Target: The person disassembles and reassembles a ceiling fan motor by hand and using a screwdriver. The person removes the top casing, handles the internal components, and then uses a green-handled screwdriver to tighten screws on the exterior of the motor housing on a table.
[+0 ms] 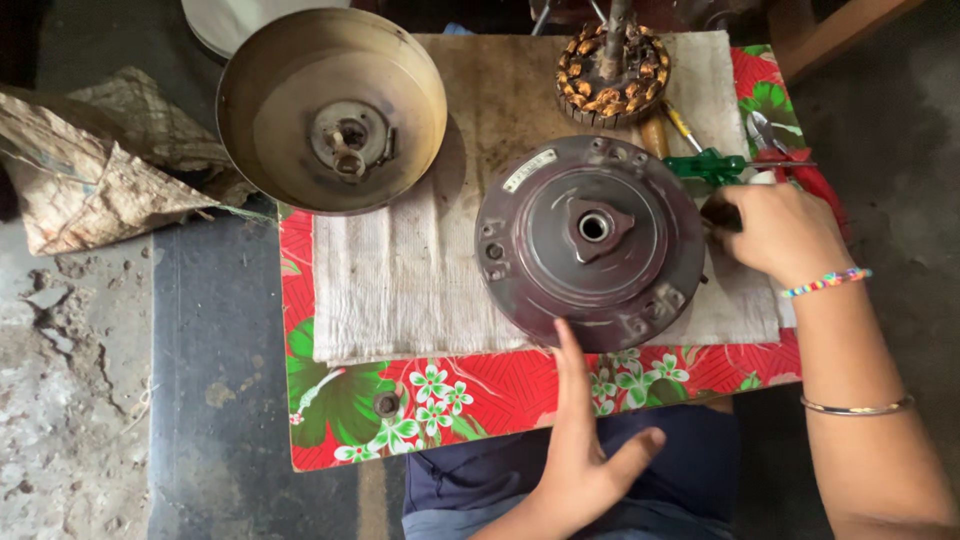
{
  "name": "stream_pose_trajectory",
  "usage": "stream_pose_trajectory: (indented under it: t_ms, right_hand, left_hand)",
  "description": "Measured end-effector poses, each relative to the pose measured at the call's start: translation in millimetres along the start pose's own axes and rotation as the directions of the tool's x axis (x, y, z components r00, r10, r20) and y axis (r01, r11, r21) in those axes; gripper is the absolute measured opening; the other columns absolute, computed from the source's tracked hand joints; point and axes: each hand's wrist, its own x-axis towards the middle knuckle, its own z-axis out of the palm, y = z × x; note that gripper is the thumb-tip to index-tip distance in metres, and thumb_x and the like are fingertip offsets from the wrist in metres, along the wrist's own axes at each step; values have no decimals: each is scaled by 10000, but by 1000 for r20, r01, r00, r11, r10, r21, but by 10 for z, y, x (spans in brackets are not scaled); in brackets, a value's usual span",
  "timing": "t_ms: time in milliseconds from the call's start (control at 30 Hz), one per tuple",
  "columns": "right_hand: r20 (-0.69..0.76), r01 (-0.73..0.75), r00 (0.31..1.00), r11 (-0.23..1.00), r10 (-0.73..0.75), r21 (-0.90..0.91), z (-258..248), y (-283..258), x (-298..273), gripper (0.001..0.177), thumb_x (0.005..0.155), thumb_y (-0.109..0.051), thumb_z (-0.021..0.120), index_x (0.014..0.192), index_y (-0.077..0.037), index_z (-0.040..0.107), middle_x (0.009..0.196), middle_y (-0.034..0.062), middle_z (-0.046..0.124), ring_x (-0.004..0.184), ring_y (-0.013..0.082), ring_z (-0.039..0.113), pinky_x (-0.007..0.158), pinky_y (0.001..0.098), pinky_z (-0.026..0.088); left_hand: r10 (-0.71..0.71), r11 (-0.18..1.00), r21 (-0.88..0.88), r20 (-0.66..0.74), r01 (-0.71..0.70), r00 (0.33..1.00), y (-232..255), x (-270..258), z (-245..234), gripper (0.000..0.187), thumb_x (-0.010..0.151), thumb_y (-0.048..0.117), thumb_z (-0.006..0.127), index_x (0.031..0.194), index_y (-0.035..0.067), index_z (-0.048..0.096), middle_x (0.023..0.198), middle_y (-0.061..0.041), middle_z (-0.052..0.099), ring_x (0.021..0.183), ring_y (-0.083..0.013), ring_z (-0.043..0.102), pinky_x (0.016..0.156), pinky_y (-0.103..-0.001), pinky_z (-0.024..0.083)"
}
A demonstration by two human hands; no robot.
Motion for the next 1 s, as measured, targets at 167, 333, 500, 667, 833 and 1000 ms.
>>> stream_pose_trajectory:
  t_ms: [167, 333, 500, 667, 833, 1000]
  right_hand:
    - [-110, 41, 993, 999, -37, 33, 45, 47, -57, 346, 808, -366, 796, 1072, -144, 770, 981, 150, 773, 911, 357, 730, 821, 467, 580]
    - [-282, 101, 959, 967, -32, 235, -107, 136, -113, 253, 814, -228, 811, 1016, -84, 763, 917, 136, 765, 812, 280, 737, 782, 389, 590]
    - [-428, 369, 884, 843, -188, 391, -542, -185, -155, 204, 853, -39, 693, 1054, -26, 730, 970, 145, 689, 731, 206, 682, 669, 313, 542]
    - [-521, 595, 724, 792, -452, 139, -1104, -697, -218, 139, 946, -63, 725, 1077, -65, 773, 942, 108, 714, 765, 228, 687, 681, 317, 547]
    - [-395, 799, 561, 600, -727, 30, -1258, -1269, -165, 162, 898, -196, 755, 1045, -148, 804, 909, 23, 729, 778, 221, 694, 674, 347, 546]
    - [-119, 797, 492, 502, -862, -335, -1101, -1786, -87, 79, 833, -207, 678, 863, -195, 750, 762, 2, 676, 752, 201, 705, 636, 353, 562]
  left_hand:
    - [-92, 986, 146, 122, 74, 988, 48, -23, -116, 1102, 904, 167, 753, 1684, 37, -15, 1701, -375, -10, 1643, -450, -73, 1297, -514, 70]
    - [-118, 970, 216, 22, 110, 993, 68, -121, -332, 892, 889, 102, 734, 1656, 37, 285, 1687, -343, 184, 1627, -459, 90, 1270, -495, 134]
    - [-51, 998, -32, -253, 44, 966, 48, 84, -689, 660, 933, 50, 643, 1541, 35, 385, 1570, -190, 484, 1494, -324, 445, 1219, -427, 331]
    - [-10, 995, 91, -295, 39, 955, 29, 452, -1063, 612, 942, 88, 645, 1504, 25, 413, 1513, -186, 502, 1401, -292, 497, 1125, -423, 442]
    - [79, 991, 130, -301, -42, 950, -170, 1034, -1438, 556, 973, 101, 630, 1487, 2, 443, 1516, -160, 527, 1356, -252, 557, 1115, -384, 453]
    - [-95, 994, -73, -176, 83, 980, -312, 1198, -1493, 366, 990, 68, 639, 1344, -25, 640, 1076, -58, 697, 999, -111, 663, 901, -283, 558]
